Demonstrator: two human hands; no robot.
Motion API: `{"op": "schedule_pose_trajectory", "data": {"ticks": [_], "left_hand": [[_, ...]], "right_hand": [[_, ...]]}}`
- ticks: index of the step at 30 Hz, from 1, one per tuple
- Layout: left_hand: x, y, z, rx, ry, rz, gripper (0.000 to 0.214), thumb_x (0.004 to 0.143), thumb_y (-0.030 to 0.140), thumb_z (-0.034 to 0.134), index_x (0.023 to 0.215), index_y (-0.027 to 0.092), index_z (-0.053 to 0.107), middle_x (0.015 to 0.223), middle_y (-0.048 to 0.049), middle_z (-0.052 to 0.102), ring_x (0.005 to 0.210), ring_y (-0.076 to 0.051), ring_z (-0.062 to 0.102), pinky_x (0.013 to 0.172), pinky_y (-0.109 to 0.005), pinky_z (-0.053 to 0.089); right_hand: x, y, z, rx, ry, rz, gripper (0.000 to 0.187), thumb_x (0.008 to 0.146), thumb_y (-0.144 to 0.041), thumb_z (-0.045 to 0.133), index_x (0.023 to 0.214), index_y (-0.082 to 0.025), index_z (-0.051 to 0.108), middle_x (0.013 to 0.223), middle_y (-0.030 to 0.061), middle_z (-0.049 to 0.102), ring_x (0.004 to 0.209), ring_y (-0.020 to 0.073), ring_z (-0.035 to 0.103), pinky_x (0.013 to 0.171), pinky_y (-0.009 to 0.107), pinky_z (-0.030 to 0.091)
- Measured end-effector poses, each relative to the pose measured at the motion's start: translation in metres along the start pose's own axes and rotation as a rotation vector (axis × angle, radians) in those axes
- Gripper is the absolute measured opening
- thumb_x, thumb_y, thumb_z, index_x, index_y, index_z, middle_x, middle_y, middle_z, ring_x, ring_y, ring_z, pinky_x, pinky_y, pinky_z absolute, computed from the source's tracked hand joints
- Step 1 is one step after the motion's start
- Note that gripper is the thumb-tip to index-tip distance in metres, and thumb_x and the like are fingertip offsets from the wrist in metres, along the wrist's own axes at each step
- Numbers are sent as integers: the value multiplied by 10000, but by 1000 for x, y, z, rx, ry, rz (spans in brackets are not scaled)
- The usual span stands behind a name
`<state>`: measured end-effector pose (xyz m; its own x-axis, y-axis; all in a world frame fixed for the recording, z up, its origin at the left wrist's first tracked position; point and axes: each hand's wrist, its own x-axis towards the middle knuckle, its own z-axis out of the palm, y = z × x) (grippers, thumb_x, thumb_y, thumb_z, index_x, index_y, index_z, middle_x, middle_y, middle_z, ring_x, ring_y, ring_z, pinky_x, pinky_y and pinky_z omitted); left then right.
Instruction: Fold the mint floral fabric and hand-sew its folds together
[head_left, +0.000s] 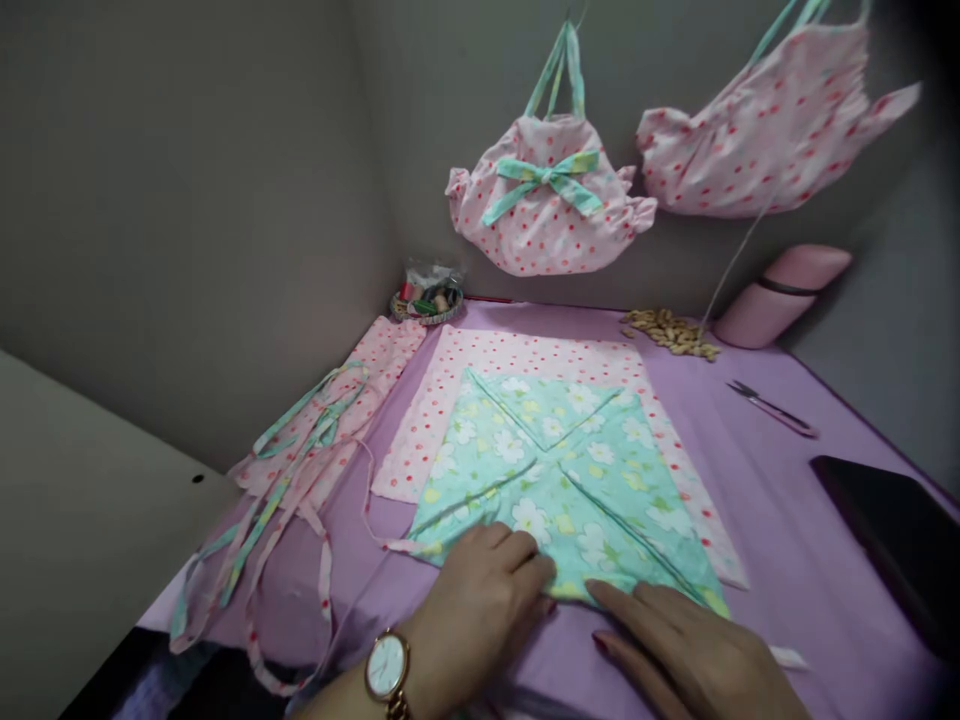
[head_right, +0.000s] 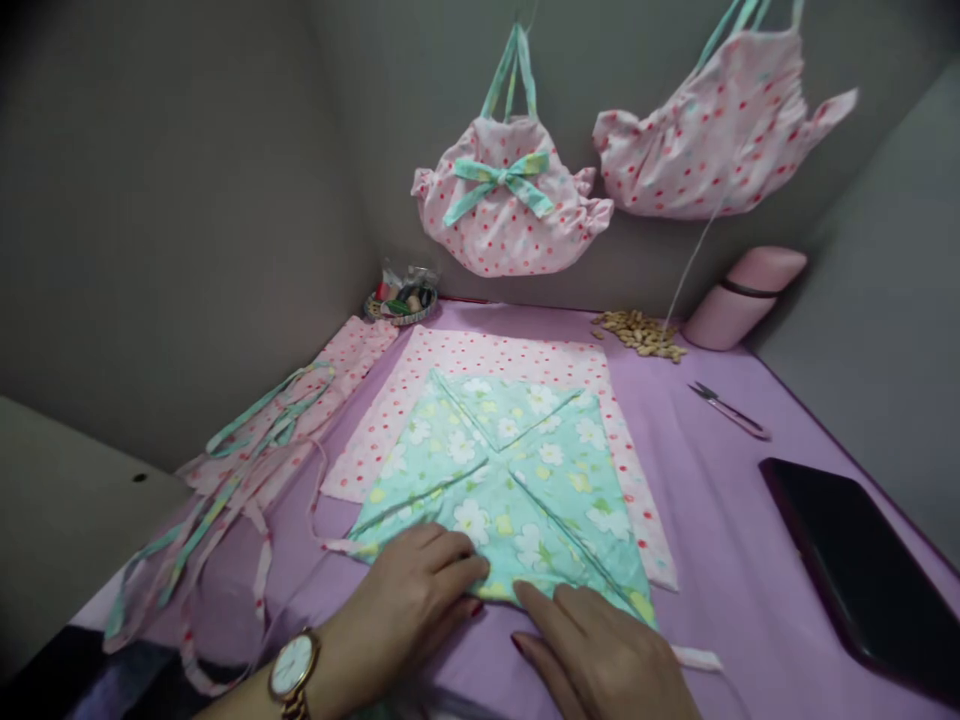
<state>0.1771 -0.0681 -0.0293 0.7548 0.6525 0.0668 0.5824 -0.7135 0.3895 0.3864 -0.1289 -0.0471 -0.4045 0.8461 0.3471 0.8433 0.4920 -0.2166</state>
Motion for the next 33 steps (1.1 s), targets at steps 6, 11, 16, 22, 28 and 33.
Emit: {"op": "schedule_pose_trajectory", "data": {"ticks": [6,11,16,22,28,33], "left_hand": [[-12,-6,4,26,44,31,175,871,240,495,1038,193,518,950,-25,584,868,-170,509,760,-305,435],[-17,-8,0,2,27,-63,174,835,244,553,1006,215,535,959,-18,568,877,-187,492,745,-328,433],[-9,-12,3,66,7,-21,114,874,215,487,976,215,539,893,-5,568,830,-177,489,722,-320,431],[0,-11,0,111,-4,-20,103,843,254,544,911,182,518,871,-19,563,796,-187,492,671,-312,433],[8,-4,7,166,6,-13,95,826,91,496,844,182,476,838,-14,539,757,-196,481,633,-325,427],[11,-3,6,179,-6,-20,135,795,76,538,840,175,458,827,-16,535,748,-205,483,611,-328,433]], "right_hand": [[5,2,11,-6,-54,29,236,905,-326,393,983,-239,597,798,15,705,632,165,670,512,248,535],[6,2,4,39,-97,66,209,893,-276,417,1022,-266,581,846,-9,709,705,155,677,587,240,545],[9,-4,10,-7,-118,86,250,907,-293,390,1063,-232,576,819,35,692,678,188,661,553,281,530],[14,-2,14,167,-106,237,235,915,-265,373,934,-259,607,856,11,687,760,164,649,641,249,502],[22,-2,6,323,-173,360,200,901,-281,415,825,-255,599,724,-32,653,654,136,621,572,220,461],[14,-1,12,146,-78,235,135,843,-317,522,937,-227,559,722,-12,646,607,156,619,532,243,464]]}}
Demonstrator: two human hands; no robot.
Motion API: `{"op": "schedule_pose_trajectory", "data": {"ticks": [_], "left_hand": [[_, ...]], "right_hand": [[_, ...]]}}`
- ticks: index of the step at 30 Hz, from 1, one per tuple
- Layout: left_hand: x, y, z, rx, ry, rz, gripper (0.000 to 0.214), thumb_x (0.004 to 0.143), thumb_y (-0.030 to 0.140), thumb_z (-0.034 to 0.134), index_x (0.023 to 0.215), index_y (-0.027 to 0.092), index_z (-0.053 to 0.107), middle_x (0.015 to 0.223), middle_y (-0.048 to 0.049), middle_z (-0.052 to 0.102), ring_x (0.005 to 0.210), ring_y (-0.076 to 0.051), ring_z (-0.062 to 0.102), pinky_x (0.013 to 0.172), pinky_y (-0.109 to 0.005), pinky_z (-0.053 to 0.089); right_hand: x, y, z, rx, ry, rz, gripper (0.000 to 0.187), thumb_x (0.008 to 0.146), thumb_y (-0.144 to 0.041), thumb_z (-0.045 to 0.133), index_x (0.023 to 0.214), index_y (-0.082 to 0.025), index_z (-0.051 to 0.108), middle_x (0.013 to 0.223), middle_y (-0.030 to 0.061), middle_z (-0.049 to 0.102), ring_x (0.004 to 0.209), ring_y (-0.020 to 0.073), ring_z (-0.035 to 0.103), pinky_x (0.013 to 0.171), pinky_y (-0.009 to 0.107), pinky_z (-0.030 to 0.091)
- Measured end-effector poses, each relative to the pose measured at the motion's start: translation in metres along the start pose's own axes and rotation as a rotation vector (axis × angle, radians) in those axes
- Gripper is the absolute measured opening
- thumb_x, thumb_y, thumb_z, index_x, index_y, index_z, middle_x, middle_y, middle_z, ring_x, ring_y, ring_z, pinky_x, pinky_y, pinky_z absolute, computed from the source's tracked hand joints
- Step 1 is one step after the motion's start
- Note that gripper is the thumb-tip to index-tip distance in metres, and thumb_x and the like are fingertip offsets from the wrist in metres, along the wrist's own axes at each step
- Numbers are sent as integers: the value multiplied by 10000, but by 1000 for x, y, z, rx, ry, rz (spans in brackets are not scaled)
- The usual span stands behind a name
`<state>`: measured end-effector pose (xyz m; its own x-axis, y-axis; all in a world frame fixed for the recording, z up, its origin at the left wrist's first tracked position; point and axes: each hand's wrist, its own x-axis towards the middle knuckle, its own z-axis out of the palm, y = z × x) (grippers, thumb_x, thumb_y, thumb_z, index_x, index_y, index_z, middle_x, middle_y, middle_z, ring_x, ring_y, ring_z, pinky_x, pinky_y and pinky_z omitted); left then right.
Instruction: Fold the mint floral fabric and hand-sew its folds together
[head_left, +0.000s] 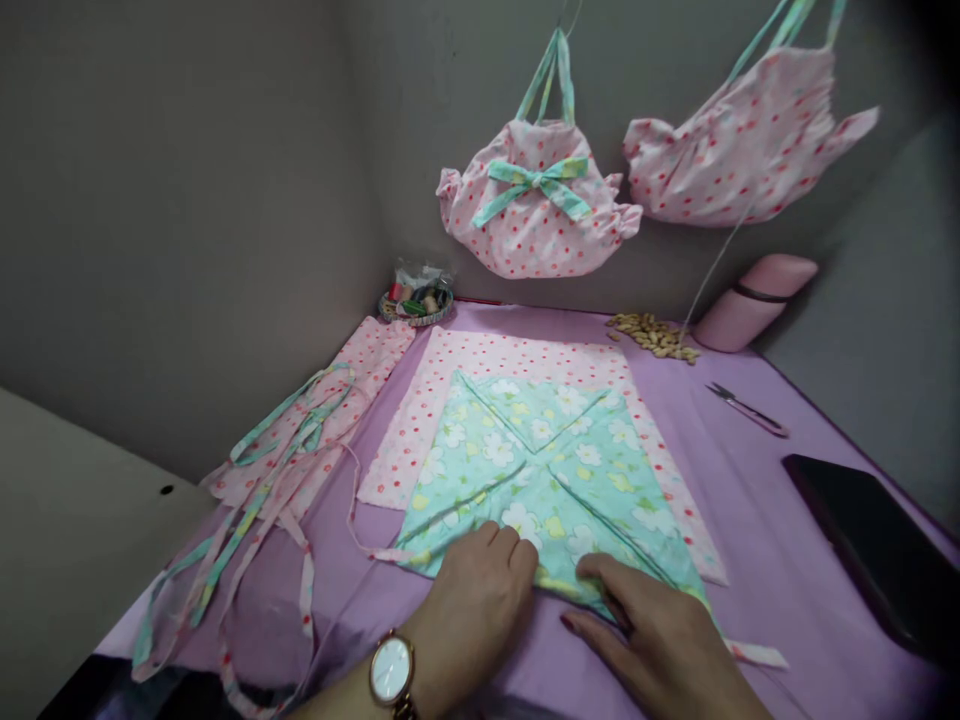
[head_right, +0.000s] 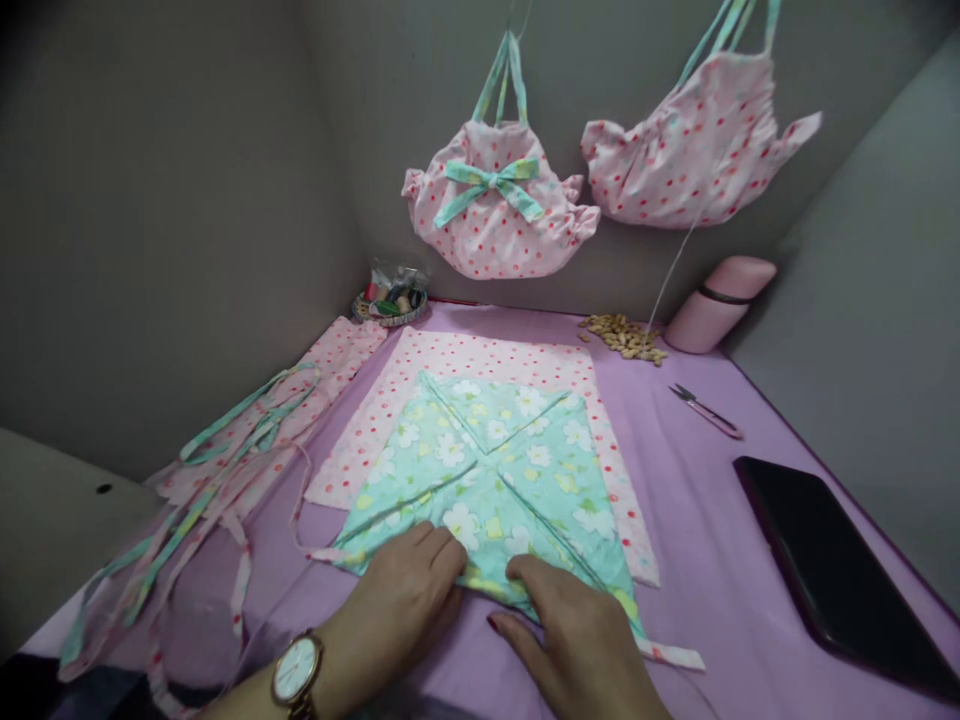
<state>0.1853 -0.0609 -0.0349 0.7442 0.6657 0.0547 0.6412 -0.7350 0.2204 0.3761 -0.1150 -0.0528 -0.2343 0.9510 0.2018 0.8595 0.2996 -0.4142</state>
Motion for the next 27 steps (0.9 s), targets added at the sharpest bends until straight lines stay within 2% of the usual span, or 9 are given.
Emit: {"op": "schedule_pose_trajectory", "data": {"ticks": [4,9,14,21,27], "left_hand": [[-3,-2,-2,46,-25,73,77,838,100,497,852,165,457,837,-20,539,746,-198,491,604,-318,439],[-4,-1,1,102,-43,96,89,831,85,496,869,157,460,837,-30,549,741,-209,506,592,-327,457],[-2,3,-2,114,-66,87,104,814,73,508,876,147,471,843,-44,553,731,-224,519,573,-340,482],[5,10,-1,121,-127,-20,85,816,75,499,879,131,491,844,-70,560,751,-257,547,513,-346,496],[2,8,-5,71,-133,-18,108,822,69,491,905,138,496,877,-64,558,789,-246,535,595,-363,512]], "right_hand": [[-3,2,6,-54,88,-102,176,905,-213,373,891,-226,548,729,-2,652,638,151,636,555,251,482],[-1,3,7,-148,160,-173,217,919,-206,334,890,-213,549,681,8,642,569,157,626,495,260,478],[2,2,6,-135,177,-146,245,928,-224,311,880,-209,551,695,12,655,584,147,640,480,246,481],[2,2,6,-120,145,-137,240,930,-251,327,876,-213,558,687,6,651,593,147,640,491,246,479],[-1,3,9,-130,167,-148,240,939,-291,342,878,-205,557,680,14,637,589,156,629,506,258,461]]}}
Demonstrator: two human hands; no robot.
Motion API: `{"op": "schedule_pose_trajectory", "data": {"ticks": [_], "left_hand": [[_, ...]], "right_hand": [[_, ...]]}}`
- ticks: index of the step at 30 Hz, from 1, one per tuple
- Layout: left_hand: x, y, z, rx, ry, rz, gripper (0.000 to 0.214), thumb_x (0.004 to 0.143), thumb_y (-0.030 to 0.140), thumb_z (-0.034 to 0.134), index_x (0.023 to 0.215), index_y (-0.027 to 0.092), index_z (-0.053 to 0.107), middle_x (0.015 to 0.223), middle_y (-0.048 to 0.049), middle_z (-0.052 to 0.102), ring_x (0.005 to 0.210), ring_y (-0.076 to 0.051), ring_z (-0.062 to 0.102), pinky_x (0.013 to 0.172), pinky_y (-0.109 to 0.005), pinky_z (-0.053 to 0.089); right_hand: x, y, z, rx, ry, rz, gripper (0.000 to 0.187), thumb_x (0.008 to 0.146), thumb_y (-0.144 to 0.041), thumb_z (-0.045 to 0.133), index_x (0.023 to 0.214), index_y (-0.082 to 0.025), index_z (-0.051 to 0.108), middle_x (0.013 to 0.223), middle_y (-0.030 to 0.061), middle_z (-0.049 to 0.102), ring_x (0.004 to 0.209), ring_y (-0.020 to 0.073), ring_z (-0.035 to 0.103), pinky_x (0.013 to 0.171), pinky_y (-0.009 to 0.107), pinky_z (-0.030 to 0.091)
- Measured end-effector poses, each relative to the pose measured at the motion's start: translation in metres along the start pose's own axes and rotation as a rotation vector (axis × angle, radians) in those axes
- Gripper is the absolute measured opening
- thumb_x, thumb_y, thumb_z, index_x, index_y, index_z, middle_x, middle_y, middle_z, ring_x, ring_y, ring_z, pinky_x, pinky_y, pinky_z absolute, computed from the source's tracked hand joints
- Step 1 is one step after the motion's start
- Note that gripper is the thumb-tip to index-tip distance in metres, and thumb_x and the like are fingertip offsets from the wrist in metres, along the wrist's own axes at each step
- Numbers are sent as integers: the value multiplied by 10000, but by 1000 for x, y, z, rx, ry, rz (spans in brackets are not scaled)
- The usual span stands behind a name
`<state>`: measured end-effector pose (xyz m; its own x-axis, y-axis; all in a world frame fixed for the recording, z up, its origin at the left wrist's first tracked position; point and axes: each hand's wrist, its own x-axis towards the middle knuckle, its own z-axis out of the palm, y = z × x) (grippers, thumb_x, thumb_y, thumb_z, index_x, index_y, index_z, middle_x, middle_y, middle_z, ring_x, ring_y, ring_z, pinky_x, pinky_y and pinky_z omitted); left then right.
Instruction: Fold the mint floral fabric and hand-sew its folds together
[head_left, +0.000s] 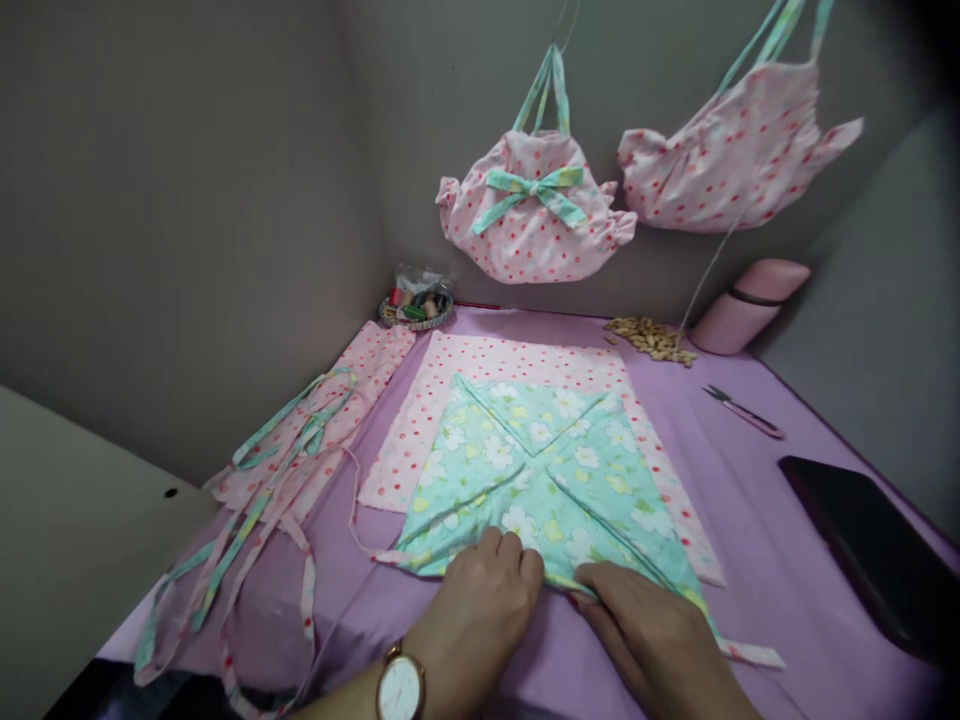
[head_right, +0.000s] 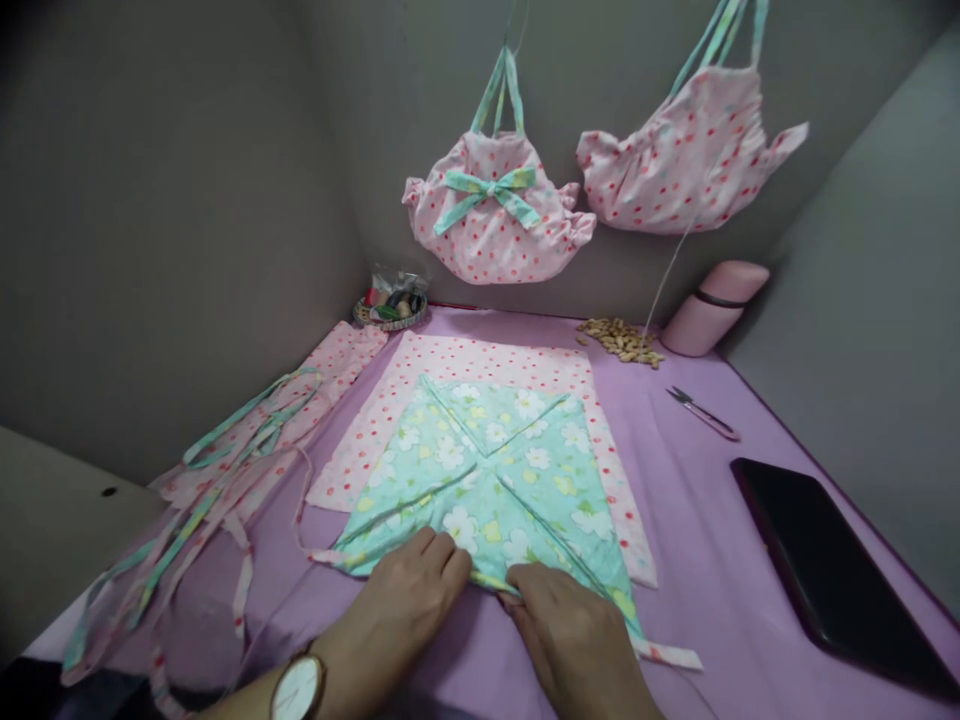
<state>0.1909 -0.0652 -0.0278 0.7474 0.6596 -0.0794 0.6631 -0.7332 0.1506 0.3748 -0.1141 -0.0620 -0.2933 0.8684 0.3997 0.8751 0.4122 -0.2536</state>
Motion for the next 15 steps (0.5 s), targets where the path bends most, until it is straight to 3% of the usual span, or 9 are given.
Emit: {"op": "schedule_pose_trajectory", "data": {"ticks": [7,15], "left_hand": [[-12,-20,6,-141,63,16,144,855,90,467,969,167,509,953,-30,556,863,-186,504,765,-327,486],[-20,-30,9,-172,185,95,305,831,-3,433,1044,197,523,977,-20,589,858,-151,522,747,-261,482]], "right_hand": [[0,-5,-1,-63,50,-14,262,940,-237,337,848,-197,579,647,13,613,559,157,595,504,264,419],[-31,17,-29,-302,138,-3,245,877,-106,383,903,-152,622,718,55,630,654,172,604,570,274,405]]}}
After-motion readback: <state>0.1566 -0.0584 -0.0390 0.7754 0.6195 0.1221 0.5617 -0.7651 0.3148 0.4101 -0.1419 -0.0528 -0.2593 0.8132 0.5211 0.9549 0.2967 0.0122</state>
